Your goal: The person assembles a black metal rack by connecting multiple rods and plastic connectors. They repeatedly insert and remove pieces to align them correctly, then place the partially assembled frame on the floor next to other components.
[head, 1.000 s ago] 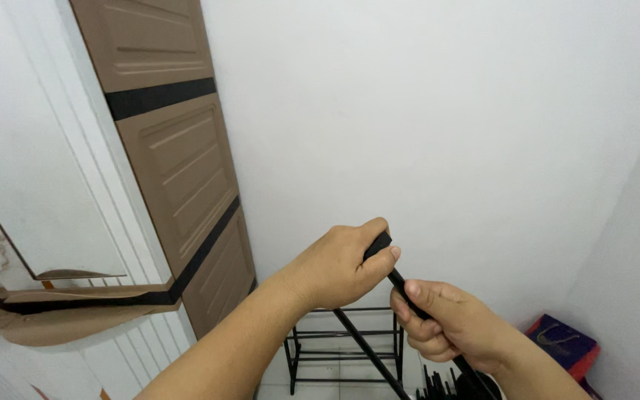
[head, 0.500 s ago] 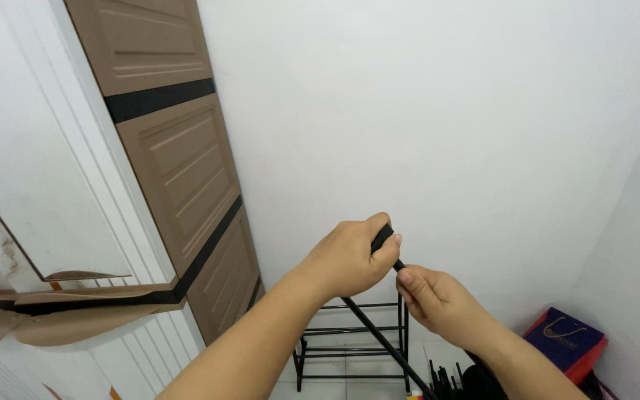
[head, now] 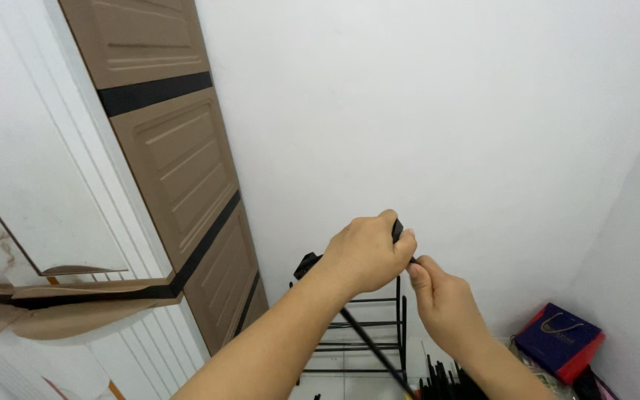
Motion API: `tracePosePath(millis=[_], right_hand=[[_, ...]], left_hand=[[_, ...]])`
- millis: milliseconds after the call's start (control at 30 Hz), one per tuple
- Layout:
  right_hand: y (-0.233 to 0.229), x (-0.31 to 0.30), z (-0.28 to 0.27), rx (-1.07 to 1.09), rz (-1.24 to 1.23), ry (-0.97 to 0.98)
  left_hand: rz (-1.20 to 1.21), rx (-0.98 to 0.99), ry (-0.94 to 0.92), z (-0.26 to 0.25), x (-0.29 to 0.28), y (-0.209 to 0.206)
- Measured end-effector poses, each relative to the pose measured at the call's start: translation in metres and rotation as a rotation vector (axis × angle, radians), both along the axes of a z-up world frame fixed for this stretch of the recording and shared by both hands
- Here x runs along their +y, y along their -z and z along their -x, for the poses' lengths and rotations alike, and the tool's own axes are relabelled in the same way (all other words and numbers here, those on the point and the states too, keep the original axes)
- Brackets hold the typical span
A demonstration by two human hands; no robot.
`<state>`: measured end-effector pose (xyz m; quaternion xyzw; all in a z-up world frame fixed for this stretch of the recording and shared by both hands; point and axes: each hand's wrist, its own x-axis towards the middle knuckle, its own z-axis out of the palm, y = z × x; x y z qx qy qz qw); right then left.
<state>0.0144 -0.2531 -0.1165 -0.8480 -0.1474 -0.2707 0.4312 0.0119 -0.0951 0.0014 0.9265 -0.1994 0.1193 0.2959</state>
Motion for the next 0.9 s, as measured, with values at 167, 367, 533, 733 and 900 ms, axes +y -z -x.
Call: tracePosePath(millis=[167, 367, 533, 733, 900], right_hand=[[-0.023, -0.025, -0.002, 0.747, -0.576, -0.529], [-0.012, -0.049, -0.013, 0.762, -0.898, -1.196], [-0.008, -0.051, -0.018, 0.666, -0.673, -0.879], [0.001, -0.016, -0.004, -0.051, -0.045, -0.062], [0.024, -0.013, -0.010, -0.206, -0.009, 0.063]], left_hand=[[-0.078, 0.080, 0.159, 0.002, 0.004, -0.007], [-0.091, 0.090, 0.281, 0.014, -0.011, -0.010], [-0.077, 0.062, 0.253, 0.008, -0.012, -0.001], [-0.044, 0.078, 0.054, 0.002, -0.028, 0.013], [-0.066, 0.152, -0.027, 0.007, -0.041, 0.017]])
